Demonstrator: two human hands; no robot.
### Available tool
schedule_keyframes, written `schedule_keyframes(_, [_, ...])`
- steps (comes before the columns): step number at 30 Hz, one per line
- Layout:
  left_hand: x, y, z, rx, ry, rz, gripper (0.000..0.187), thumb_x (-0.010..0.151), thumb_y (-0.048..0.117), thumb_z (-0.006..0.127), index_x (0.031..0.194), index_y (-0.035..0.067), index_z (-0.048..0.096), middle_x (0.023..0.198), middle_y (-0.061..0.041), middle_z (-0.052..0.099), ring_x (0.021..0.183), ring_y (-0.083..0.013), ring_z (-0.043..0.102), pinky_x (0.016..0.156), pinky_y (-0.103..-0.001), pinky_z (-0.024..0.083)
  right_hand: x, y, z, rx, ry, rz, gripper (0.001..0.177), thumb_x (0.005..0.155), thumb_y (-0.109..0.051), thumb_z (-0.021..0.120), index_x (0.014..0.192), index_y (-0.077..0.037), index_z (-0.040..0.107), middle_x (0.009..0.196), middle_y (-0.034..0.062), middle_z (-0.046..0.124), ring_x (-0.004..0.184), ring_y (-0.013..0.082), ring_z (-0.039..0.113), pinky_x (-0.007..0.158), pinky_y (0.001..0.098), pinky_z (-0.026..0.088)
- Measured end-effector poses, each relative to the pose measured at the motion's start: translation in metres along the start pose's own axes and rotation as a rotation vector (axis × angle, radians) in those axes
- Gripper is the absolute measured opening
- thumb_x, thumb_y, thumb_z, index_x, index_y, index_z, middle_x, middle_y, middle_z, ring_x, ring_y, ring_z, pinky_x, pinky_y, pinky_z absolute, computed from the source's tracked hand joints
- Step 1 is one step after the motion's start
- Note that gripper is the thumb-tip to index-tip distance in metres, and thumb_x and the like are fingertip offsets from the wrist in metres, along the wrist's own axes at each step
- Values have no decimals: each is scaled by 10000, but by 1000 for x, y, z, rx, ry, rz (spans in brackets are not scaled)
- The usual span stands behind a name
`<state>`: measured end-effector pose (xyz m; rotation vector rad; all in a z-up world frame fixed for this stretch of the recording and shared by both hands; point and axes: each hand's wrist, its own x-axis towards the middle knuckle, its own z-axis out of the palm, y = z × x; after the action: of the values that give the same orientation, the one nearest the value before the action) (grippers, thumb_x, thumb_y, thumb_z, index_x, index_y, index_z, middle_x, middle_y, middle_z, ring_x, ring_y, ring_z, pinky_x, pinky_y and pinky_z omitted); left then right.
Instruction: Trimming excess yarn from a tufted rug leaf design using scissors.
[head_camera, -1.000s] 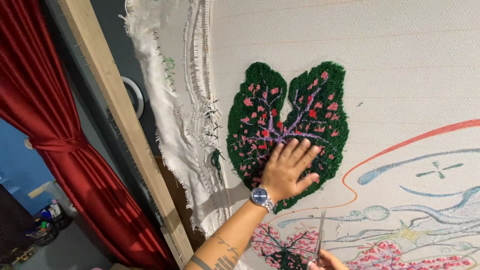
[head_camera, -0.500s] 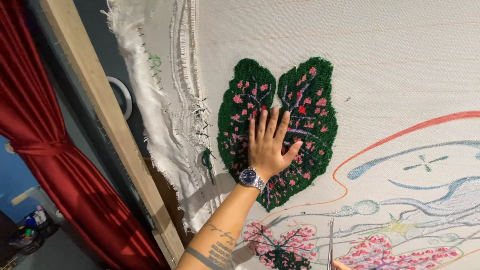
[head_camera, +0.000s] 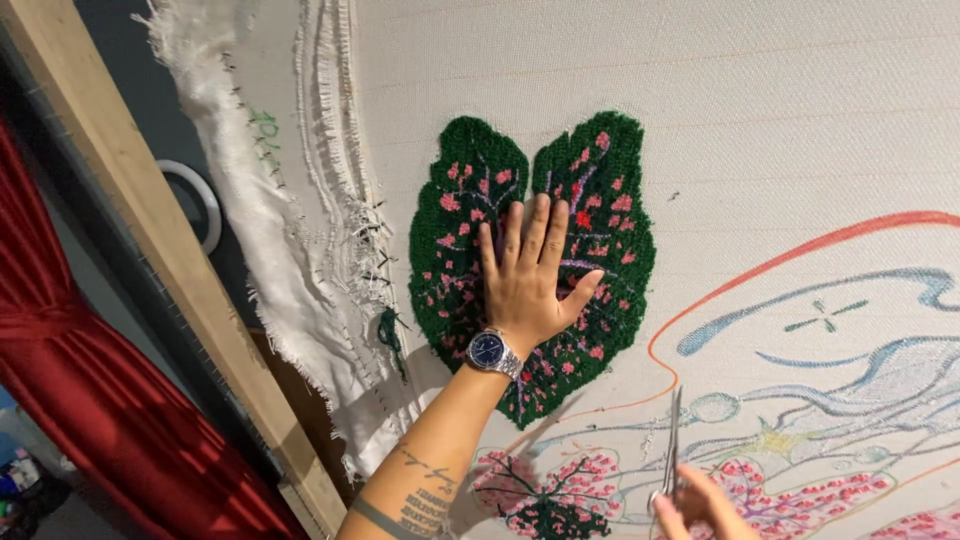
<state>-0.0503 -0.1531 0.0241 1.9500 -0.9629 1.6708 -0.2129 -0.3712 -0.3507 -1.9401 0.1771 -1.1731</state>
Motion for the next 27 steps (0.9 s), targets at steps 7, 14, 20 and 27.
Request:
schedule_keyframes(7, [-20, 2, -3, -50, -10, 74, 717, 1009, 607, 538, 1594, 210, 420, 1684, -73, 327, 1584, -305, 262, 1295, -606, 100, 130, -190, -46, -88, 68, -322, 604, 747, -162, 837, 1314, -90, 643, 815, 41, 703, 685, 90, 641, 668, 257, 523])
schedule_keyframes(14, [-67, 35, 2, -196, 30, 130, 578, 1055, 427, 559, 1572, 178, 482, 1608, -41, 474, 1529, -235, 402, 1305, -493, 202, 205, -246, -42, -355, 30, -845, 515, 805, -107, 825, 1296, -59, 677, 864, 74, 674, 673, 216, 595, 631, 356, 503])
schedule_keyframes(20, [-62, 52, 5, -220, -137, 102, 648, 1018, 416, 560, 1583, 118, 454, 1648, -74, 433, 1541, -277, 396, 1299, -507, 206, 220, -250, -30, -379, 39, -917, 499, 836, -86, 822, 1310, -53, 671, 810, 45, 621, 684, 205, 586, 635, 355, 491])
schedule_keyframes(27, [-62, 48, 16, -236, -179, 75, 694, 1000, 417, 551, 1609, 119, 401, 1682, -76, 374, 1552, -274, 375, 1306, -526, 203, 223, -251, -23, -398, 18, -896, 527, 837, -91, 810, 1339, -45, 659, 767, 50, 575, 667, 211, 549, 622, 363, 477])
